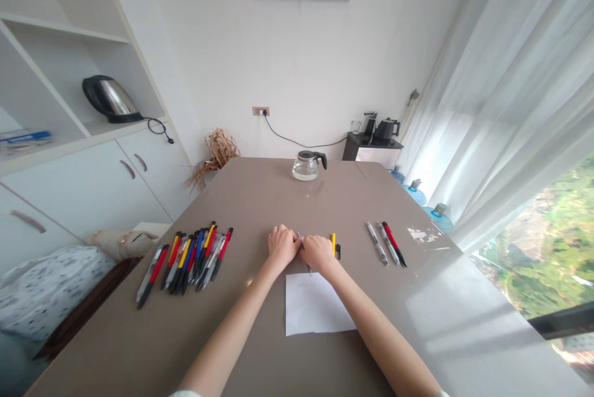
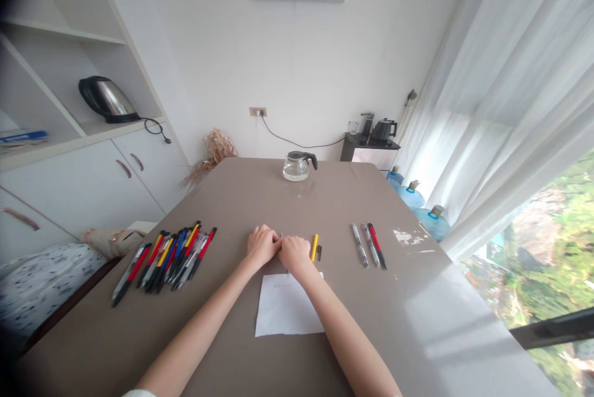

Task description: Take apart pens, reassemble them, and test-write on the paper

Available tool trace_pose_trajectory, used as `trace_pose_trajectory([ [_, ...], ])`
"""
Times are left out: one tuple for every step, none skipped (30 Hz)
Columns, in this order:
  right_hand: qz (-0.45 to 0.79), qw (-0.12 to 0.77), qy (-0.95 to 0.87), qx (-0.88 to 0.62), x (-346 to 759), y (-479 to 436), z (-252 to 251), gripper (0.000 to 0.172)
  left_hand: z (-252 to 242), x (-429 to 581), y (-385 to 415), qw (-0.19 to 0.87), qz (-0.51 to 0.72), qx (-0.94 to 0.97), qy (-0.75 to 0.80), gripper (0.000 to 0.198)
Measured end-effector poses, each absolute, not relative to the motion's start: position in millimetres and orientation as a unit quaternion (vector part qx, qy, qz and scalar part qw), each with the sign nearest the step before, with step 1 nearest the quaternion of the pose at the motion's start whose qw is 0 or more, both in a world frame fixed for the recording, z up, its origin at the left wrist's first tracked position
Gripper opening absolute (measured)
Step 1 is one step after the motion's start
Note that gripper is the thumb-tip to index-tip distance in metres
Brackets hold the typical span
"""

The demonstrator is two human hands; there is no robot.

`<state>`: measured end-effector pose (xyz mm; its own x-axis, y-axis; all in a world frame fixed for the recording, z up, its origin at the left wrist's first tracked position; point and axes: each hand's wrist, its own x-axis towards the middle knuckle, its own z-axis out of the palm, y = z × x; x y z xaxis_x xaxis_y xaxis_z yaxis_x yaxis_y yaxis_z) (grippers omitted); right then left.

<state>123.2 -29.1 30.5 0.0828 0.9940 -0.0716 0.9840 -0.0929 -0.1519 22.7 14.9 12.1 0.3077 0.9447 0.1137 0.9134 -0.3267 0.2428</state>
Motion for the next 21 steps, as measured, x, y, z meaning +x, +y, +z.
trace_pose_trajectory([
  [0.079, 0.033, -0.676, -0.732, 123.0, -29.8, 31.5, 0.023, 12.7, 24.2, 14.5, 0.065, 0.115, 0.806, 0.577, 0.031],
  [0.082, 0.033, -0.68, -0.728, 123.3, -30.3, 32.5, 0.023, 13.4, 25.7, 14.0, 0.064, 0.112, 0.806, 0.578, 0.031],
  [0.085, 0.031, -0.683, -0.724, 123.8, -30.6, 33.4, 0.023, 14.2, 27.1, 13.5, 0.063, 0.109, 0.805, 0.579, 0.03],
  [0.089, 0.027, -0.685, -0.723, 124.5, -30.8, 34.2, 0.023, 15.0, 28.2, 13.0, 0.062, 0.106, 0.805, 0.581, 0.03],
  [0.094, 0.022, -0.684, -0.723, 125.4, -30.7, 34.7, 0.023, 15.6, 28.9, 12.6, 0.061, 0.105, 0.804, 0.583, 0.03],
  [0.098, 0.017, -0.682, -0.724, 126.4, -30.4, 35.0, 0.023, 15.9, 29.0, 12.5, 0.059, 0.104, 0.801, 0.586, 0.03],
  [0.102, 0.012, -0.68, -0.726, 127.4, -30.0, 35.1, 0.022, 16.0, 28.6, 12.6, 0.056, 0.104, 0.798, 0.591, 0.03],
  [0.104, 0.009, -0.677, -0.728, 128.4, -29.3, 34.9, 0.022, 15.9, 27.8, 13.0, 0.053, 0.105, 0.795, 0.595, 0.03],
  [0.105, 0.007, -0.675, -0.73, 129.5, -28.6, 34.6, 0.022, 15.5, 26.7, 13.5, 0.049, 0.105, 0.793, 0.598, 0.029],
  [0.105, 0.006, -0.674, -0.731, 130.6, -27.9, 34.2, 0.022, 15.0, 25.3, 14.3, 0.046, 0.107, 0.792, 0.599, 0.029],
  [0.105, 0.007, -0.673, -0.732, 131.7, -27.2, 33.8, 0.022, 14.6, 23.8, 15.0, 0.043, 0.109, 0.794, 0.597, 0.029],
  [0.104, 0.007, -0.671, -0.734, 132.7, -26.5, 33.5, 0.022, 14.2, 22.4, 15.7, 0.041, 0.11, 0.796, 0.593, 0.028],
  [0.103, 0.008, -0.669, -0.736, 133.8, -25.9, 33.2, 0.022, 14.1, 21.1, 16.3, 0.04, 0.11, 0.799, 0.59, 0.028],
  [0.101, 0.01, -0.667, -0.739, 134.7, -25.5, 33.0, 0.022, 14.1, 20.1, 16.7, 0.041, 0.109, 0.802, 0.587, 0.027],
  [0.1, 0.012, -0.664, -0.741, 135.5, -25.1, 32.8, 0.022, 14.4, 19.3, 16.8, 0.043, 0.105, 0.804, 0.584, 0.027],
  [0.098, 0.015, -0.66, -0.744, 136.1, -24.8, 32.6, 0.022, 14.9, 18.8, 16.6, 0.048, 0.099, 0.805, 0.583, 0.027],
  [0.095, 0.018, -0.657, -0.748, 136.6, -24.5, 32.4, 0.022, 15.4, 18.6, 16.0, 0.055, 0.092, 0.806, 0.582, 0.026],
  [0.093, 0.021, -0.654, -0.751, 137.0, -24.2, 32.2, 0.022, 15.9, 18.8, 15.2, 0.062, 0.085, 0.808, 0.579, 0.026],
  [0.091, 0.025, -0.65, -0.754, 137.5, -23.9, 32.2, 0.022, 16.3, 19.3, 14.1, 0.068, 0.079, 0.811, 0.575, 0.025],
  [0.09, 0.028, -0.646, -0.758, 138.4, -23.4, 32.3, 0.022, 16.6, 20.0, 12.7, 0.073, 0.074, 0.814, 0.571, 0.024],
  [0.089, 0.03, -0.641, -0.762, 139.9, -22.8, 32.9, 0.022, 16.8, 21.0, 11.3, 0.075, 0.071, 0.818, 0.567, 0.024],
])
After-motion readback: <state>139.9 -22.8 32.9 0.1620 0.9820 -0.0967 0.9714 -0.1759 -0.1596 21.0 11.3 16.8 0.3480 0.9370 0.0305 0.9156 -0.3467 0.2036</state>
